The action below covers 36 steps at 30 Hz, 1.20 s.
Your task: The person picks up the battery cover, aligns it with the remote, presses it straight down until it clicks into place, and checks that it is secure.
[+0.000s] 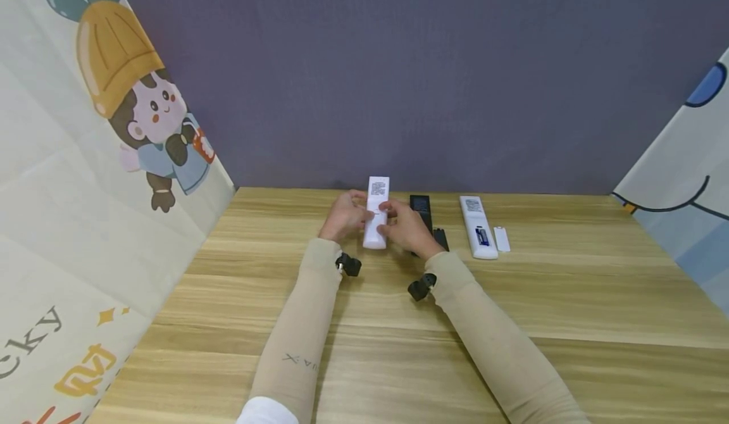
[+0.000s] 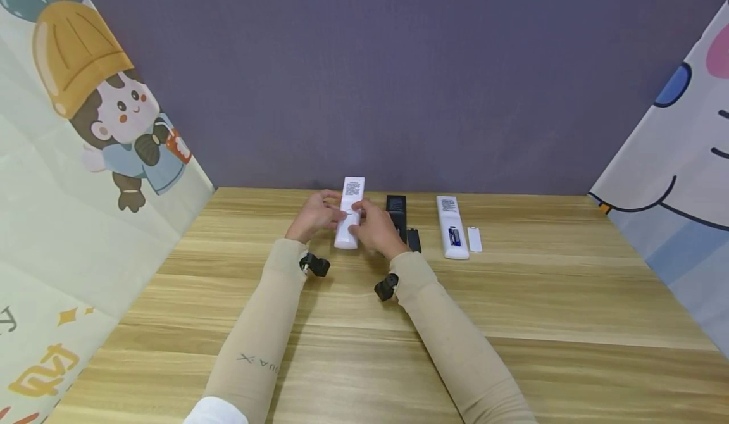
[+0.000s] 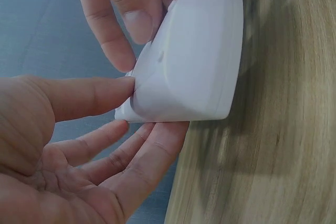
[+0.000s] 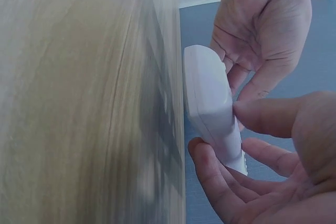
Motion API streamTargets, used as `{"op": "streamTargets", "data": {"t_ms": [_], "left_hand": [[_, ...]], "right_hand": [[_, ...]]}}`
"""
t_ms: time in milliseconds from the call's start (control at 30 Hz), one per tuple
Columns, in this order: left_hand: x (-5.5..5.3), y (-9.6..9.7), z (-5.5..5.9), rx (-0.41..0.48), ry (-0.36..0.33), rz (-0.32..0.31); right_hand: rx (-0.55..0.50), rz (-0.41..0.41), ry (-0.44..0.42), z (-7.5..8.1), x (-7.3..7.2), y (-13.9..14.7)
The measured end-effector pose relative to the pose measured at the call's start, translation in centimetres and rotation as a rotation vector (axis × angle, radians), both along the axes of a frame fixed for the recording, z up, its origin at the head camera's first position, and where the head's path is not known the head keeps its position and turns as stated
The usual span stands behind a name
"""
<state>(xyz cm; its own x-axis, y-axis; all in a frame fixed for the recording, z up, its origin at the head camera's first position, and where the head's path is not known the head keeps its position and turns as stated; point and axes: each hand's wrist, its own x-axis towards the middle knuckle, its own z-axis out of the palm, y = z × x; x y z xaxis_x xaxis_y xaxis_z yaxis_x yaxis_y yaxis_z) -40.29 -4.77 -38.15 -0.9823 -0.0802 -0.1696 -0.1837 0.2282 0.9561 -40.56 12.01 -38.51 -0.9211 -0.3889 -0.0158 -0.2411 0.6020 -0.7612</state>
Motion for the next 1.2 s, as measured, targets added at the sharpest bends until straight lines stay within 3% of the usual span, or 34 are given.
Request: {"op": "streamTargets", "data": {"t_ms": [367,767,1200], "left_hand": [[0.0,0.0,-0.2,-0.076,-0.007,0.000],[-0.3,0.2,-0.9,-0.130,-0.009,0.009],[0.0,0.3,-1.0,-0.254,-0.016,0.017]], "right_hand": [[0.010,0.013,-0.037,-0.5,-0.1,-0.2],[0.092,0.057,-0.021,-0.8,0.0,-0.3],[0.098,0.101,-0.068,-1.4,0.3,-0.3]]}}
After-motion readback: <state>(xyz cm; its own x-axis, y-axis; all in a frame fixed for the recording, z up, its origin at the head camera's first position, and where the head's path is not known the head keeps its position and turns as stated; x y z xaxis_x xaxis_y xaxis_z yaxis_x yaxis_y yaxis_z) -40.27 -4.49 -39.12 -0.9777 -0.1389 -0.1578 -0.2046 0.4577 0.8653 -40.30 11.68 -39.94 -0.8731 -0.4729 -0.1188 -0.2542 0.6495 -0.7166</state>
